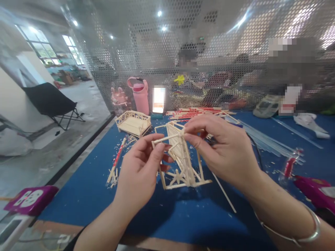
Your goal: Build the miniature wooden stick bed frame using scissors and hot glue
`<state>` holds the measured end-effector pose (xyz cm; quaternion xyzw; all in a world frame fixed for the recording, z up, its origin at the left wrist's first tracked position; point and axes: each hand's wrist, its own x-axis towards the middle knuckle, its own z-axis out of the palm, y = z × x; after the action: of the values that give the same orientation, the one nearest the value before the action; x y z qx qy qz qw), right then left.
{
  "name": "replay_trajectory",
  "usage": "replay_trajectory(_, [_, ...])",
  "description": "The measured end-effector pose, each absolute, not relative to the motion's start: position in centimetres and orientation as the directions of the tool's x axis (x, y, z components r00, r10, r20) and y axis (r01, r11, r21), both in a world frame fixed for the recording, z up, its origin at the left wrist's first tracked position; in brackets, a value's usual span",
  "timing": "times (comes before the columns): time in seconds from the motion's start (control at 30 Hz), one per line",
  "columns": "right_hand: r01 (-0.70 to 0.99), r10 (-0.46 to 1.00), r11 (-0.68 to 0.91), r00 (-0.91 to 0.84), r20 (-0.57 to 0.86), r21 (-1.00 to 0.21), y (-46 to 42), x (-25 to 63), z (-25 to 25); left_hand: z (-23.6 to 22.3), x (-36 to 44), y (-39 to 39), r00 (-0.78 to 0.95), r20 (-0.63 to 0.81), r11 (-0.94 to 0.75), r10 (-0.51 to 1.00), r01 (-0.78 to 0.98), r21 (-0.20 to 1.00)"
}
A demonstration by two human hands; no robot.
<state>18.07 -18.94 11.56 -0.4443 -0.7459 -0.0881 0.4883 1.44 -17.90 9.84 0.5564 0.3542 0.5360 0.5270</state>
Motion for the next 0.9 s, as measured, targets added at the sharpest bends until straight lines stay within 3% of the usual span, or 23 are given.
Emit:
replay_trajectory(0.4, [0.852, 0.459, 0.513, -0.173, 0.872, -0.101, -22.5, 17.2, 8.1, 9.2, 2.0, -18.5, 0.116, 0.153, -0.12, 0.981, -0.253, 0.96])
replay_trajectory(0.9, [0.849, 0.409, 0.52, -0.148, 0.901, -0.097, -22.1, 17.1, 7.1, 8.4, 2.4, -19.7, 0.098, 0.212, -0.178, 0.972, -0.275, 0.945])
